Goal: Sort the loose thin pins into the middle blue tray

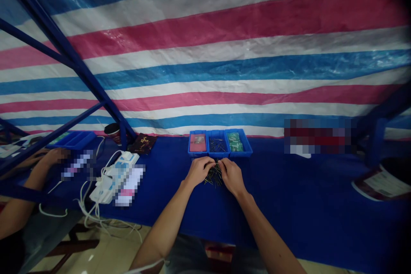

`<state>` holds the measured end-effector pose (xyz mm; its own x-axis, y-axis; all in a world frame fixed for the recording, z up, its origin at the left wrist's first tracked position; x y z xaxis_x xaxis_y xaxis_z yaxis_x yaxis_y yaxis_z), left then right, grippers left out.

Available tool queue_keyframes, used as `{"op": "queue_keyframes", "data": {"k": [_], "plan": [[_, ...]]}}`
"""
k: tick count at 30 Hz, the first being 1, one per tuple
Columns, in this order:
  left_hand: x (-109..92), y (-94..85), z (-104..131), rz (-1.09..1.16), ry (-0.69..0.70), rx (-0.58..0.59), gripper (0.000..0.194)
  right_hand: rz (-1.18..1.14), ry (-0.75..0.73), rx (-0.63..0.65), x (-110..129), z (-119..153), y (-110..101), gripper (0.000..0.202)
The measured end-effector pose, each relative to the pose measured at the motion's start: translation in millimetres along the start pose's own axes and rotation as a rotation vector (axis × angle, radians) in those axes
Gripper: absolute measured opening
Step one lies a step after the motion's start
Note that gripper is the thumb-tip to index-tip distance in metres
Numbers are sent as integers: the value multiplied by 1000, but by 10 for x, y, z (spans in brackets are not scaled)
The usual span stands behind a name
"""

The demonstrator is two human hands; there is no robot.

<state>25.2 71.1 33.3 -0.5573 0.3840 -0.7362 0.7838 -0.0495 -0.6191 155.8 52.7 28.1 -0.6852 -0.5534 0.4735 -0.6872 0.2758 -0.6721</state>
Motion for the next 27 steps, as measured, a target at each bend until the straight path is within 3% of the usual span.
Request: {"op": "queue_keyframes", "data": {"k": [6, 13, 27], "plan": [[10, 5, -3, 1, -5, -2, 19, -26, 66, 7, -96, 19, 24, 47], [42, -48, -11, 9, -40, -39, 21, -266, 49, -43, -23, -9, -74, 22], [69, -11, -14, 28, -32, -23, 22, -264, 39, -44, -18, -14, -63, 19]]}}
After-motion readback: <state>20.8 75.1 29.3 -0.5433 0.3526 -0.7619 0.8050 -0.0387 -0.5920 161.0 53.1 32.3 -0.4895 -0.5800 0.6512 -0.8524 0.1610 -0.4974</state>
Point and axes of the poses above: each hand's wrist, its own z-axis away from the middle knuckle, its own y-axis out of the palm, x = y × z, the point moved 9 cm from there along -z, towards the middle knuckle, and after that the axes turned 9 degrees about -y, right-handed, at the moved point
